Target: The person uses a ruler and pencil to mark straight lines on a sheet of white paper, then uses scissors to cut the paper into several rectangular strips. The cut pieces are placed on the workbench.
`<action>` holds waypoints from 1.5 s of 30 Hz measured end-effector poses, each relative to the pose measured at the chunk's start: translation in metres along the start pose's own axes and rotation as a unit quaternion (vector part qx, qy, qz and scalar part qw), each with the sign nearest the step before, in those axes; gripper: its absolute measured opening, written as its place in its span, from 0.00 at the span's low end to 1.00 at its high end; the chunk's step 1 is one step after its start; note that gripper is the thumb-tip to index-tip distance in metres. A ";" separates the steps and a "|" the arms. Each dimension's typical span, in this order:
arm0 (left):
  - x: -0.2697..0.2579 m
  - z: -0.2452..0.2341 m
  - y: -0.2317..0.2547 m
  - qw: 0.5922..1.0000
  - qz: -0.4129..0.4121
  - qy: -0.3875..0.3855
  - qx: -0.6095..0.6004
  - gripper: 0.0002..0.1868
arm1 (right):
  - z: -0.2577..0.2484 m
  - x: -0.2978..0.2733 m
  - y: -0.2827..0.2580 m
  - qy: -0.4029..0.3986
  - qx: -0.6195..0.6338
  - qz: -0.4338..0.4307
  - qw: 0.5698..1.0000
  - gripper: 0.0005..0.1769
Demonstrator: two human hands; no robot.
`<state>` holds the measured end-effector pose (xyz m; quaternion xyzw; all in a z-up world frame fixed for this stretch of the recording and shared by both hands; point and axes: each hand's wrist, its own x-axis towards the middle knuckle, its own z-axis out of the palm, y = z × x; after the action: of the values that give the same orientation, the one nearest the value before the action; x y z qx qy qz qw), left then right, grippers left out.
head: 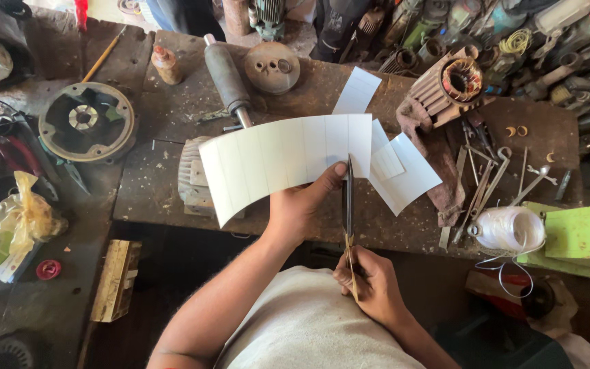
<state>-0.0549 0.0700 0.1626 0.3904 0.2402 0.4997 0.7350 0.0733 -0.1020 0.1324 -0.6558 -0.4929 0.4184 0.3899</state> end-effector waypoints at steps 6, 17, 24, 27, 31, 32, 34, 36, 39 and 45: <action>0.004 -0.021 0.004 0.997 -0.008 0.043 0.061 0.16 | 0.001 0.000 0.008 0.027 0.046 -0.023 0.998 0.12; -0.008 -0.040 0.002 0.993 0.001 0.034 0.115 0.19 | 0.000 0.001 0.025 0.030 0.049 -0.032 0.998 0.17; -0.008 -0.042 -0.001 0.992 0.003 0.043 0.119 0.20 | 0.005 0.001 0.019 0.055 0.009 -0.028 0.998 0.14; -0.007 -0.041 0.000 0.993 -0.003 0.039 0.115 0.20 | 0.007 0.002 0.016 0.049 0.038 -0.018 0.998 0.12; -0.006 -0.040 0.001 0.994 -0.008 0.025 0.110 0.20 | 0.008 0.003 0.014 0.065 0.051 -0.029 0.996 0.12; -0.006 -0.040 0.002 0.994 -0.011 0.019 0.105 0.20 | 0.008 0.004 0.014 0.071 0.046 -0.022 0.996 0.12; -0.009 -0.038 0.001 0.990 -0.022 0.023 0.139 0.19 | 0.008 0.006 0.014 0.079 0.048 -0.024 0.995 0.11; -0.010 -0.037 0.001 0.988 -0.025 0.022 0.150 0.19 | 0.008 0.007 0.015 0.083 0.062 -0.041 0.994 0.11; -0.009 -0.037 -0.001 0.991 -0.027 0.014 0.129 0.19 | 0.010 0.006 0.017 0.092 0.041 -0.051 0.994 0.14; -0.005 -0.041 -0.015 0.993 -0.054 0.012 0.106 0.17 | 0.010 0.009 0.023 0.110 0.045 -0.010 0.993 0.10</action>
<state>-0.0790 0.0767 0.1265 0.4466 0.3213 0.4353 0.7126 0.0722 -0.0972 0.1066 -0.6745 -0.4344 0.3616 0.4750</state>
